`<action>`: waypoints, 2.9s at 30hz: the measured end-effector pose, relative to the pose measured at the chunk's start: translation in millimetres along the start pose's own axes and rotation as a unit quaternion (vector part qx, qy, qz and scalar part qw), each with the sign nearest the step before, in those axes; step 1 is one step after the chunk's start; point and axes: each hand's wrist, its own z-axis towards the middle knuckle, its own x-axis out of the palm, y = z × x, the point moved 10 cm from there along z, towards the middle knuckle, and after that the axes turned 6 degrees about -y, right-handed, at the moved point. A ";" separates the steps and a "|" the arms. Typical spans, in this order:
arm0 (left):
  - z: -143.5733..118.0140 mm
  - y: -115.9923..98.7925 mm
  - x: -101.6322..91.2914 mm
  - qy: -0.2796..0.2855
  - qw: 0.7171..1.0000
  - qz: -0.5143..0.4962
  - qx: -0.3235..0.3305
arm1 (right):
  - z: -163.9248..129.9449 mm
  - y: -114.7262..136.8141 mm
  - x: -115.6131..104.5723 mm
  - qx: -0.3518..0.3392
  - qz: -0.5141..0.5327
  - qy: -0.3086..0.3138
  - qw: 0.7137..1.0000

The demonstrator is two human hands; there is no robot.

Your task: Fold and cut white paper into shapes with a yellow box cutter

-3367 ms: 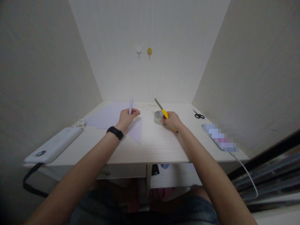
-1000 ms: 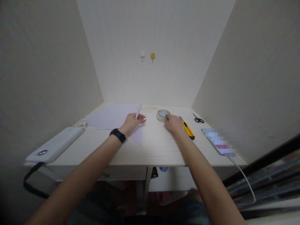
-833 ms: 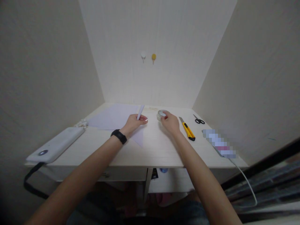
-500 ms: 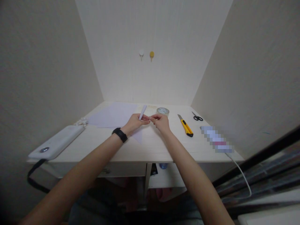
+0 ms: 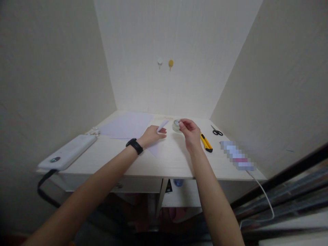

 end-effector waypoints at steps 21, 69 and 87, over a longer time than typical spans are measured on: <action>-18.1 -29.4 7.0 0.014 0.965 0.219 0.143 | -13.7 -35.0 22.6 0.096 -0.018 0.083 0.992; -7.5 11.4 21.1 0.048 0.994 -0.091 -0.045 | -19.0 -39.2 14.9 -0.020 -0.137 0.142 0.980; -8.2 7.7 31.6 0.101 0.995 -0.029 -0.001 | -26.6 -37.8 27.9 -0.101 -0.218 0.190 0.952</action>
